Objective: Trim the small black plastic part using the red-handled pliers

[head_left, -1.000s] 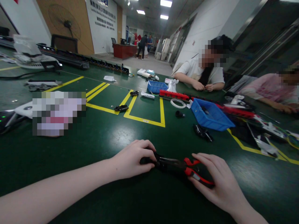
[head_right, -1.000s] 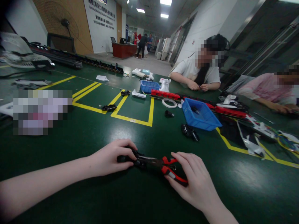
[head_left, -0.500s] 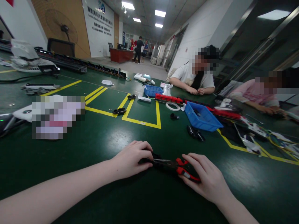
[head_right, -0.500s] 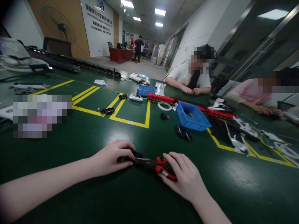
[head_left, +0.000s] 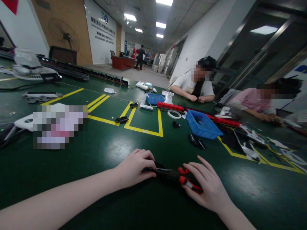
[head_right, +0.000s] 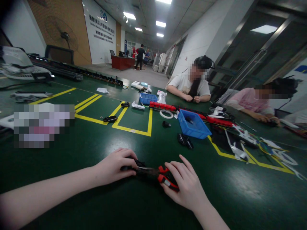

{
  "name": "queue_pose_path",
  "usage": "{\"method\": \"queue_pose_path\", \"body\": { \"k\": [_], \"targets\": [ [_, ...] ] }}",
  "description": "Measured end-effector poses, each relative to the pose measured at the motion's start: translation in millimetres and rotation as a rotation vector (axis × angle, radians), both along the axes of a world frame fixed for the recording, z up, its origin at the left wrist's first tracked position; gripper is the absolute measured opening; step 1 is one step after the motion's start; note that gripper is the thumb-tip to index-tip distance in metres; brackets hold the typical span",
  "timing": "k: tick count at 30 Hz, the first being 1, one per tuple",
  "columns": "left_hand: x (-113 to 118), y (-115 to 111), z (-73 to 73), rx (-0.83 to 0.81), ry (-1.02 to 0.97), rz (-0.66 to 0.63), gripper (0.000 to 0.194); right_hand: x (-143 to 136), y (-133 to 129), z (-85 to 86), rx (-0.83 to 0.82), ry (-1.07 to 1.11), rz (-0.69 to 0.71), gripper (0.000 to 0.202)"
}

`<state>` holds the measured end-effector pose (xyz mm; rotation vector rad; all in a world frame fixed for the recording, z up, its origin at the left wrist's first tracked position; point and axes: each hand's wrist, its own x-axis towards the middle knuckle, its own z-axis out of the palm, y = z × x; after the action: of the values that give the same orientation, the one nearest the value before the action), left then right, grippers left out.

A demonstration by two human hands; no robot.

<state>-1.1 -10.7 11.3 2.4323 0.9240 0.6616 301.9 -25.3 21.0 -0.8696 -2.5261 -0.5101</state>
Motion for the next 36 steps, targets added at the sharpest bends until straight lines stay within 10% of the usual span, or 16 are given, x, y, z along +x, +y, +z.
{"method": "queue_pose_path", "body": {
  "k": [36],
  "targets": [
    [1, 4, -12.9, 0.057, -0.001, -0.015, 0.010, -2, -6, -1.4, 0.015, 0.006, -0.035, 0.042]
  ]
}}
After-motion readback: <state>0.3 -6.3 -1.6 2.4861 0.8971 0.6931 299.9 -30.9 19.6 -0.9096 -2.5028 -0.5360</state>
